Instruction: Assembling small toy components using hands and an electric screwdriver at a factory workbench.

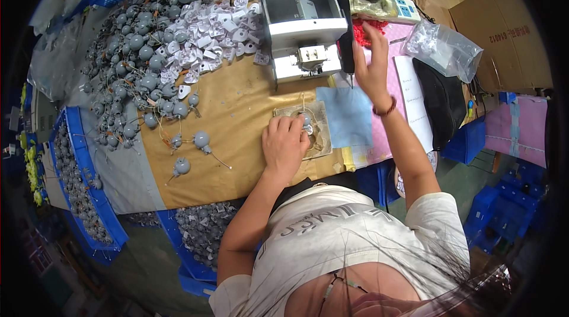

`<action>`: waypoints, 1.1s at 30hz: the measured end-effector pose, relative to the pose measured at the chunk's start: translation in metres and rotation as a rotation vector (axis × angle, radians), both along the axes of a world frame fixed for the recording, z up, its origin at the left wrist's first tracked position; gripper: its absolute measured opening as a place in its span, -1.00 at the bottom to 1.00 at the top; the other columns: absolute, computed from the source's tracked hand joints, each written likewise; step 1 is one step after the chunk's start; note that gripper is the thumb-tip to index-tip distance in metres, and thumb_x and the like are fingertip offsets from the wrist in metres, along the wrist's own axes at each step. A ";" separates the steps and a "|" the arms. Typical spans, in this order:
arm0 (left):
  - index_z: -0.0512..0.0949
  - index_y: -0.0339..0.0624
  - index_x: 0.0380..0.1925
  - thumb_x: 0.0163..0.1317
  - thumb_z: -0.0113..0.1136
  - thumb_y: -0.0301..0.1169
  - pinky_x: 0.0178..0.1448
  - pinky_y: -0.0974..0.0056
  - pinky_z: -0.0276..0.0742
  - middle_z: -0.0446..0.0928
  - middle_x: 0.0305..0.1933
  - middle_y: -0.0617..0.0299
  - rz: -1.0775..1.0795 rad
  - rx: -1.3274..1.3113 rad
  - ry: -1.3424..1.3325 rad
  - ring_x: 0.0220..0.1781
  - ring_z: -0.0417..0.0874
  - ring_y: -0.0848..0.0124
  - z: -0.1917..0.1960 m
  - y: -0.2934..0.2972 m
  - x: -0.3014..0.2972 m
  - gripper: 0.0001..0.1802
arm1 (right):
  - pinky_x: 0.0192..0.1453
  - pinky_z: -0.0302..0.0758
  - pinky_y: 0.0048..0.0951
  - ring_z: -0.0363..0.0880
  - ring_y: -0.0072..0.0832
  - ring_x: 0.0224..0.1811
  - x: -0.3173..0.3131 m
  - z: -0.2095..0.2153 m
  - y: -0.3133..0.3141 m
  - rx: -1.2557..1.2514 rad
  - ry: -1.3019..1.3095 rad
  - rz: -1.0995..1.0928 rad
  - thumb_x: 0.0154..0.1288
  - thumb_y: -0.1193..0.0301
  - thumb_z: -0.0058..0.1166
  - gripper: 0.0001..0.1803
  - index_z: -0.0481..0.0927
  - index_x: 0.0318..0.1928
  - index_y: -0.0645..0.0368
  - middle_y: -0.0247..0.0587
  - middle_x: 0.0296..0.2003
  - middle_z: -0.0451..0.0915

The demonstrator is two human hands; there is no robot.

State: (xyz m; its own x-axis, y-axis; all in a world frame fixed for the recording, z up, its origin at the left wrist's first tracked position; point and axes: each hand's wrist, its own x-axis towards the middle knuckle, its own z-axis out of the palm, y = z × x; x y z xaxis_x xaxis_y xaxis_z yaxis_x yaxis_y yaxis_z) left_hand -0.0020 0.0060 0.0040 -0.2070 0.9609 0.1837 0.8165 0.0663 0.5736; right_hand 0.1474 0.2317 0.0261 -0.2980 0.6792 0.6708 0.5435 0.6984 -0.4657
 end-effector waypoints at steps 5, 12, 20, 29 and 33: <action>0.62 -0.07 -0.04 0.07 0.34 -0.38 0.10 0.06 0.44 0.55 -0.11 0.21 -0.010 0.023 -0.008 0.06 0.51 0.15 0.001 0.003 0.001 -0.61 | 0.06 0.54 -0.33 0.65 -0.27 -0.08 0.005 -0.043 0.061 -0.527 0.093 0.133 0.28 0.38 0.28 -0.34 0.36 0.33 0.34 0.01 -0.09 0.65; 0.62 -0.09 -0.04 0.08 0.34 -0.38 0.10 0.06 0.42 0.56 -0.12 0.19 0.005 0.033 -0.025 0.06 0.51 0.14 -0.006 0.002 0.001 -0.62 | -0.03 0.58 -0.45 0.63 -0.52 -0.23 -0.007 0.033 0.014 -0.267 0.657 0.214 0.22 0.58 0.35 -0.43 0.42 0.20 0.31 -0.22 -0.22 0.66; 0.63 -0.08 -0.06 0.06 0.32 -0.38 -0.01 0.10 0.40 0.58 -0.15 0.27 0.011 0.050 0.008 -0.05 0.56 0.21 -0.006 0.002 0.002 -0.63 | -0.25 0.58 -0.37 0.59 -0.46 -0.41 -0.052 0.100 -0.014 -0.435 0.600 0.652 0.21 0.82 0.12 -0.33 0.22 0.30 0.27 -0.20 -0.42 0.55; 0.63 -0.03 -0.05 0.06 0.31 -0.38 -0.11 0.12 0.38 0.57 -0.21 0.25 0.024 0.091 -0.043 -0.18 0.60 0.23 -0.010 0.000 0.001 -0.62 | -0.21 0.55 -0.48 0.58 -0.62 -0.35 -0.090 0.082 -0.014 -0.719 0.494 0.448 0.08 0.48 0.40 -0.55 0.50 -0.03 0.24 -0.37 -0.37 0.61; 0.61 -0.05 -0.04 0.04 0.31 -0.39 -0.13 0.11 0.38 0.58 -0.19 0.25 0.018 0.070 -0.054 -0.20 0.62 0.23 -0.012 -0.001 0.001 -0.60 | -0.24 0.55 -0.49 0.59 -0.61 -0.36 -0.068 0.079 -0.052 -0.866 0.469 0.502 0.07 0.53 0.37 -0.46 0.47 0.08 0.25 -0.32 -0.34 0.61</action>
State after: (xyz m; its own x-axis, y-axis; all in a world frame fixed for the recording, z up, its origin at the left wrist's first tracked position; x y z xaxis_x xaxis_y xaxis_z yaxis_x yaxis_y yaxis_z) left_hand -0.0010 0.0052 -0.0082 -0.2360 0.9420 0.2387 0.7833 0.0390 0.6205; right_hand 0.0797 0.1798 0.1052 -0.5116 0.8469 0.1451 -0.0686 0.1281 -0.9894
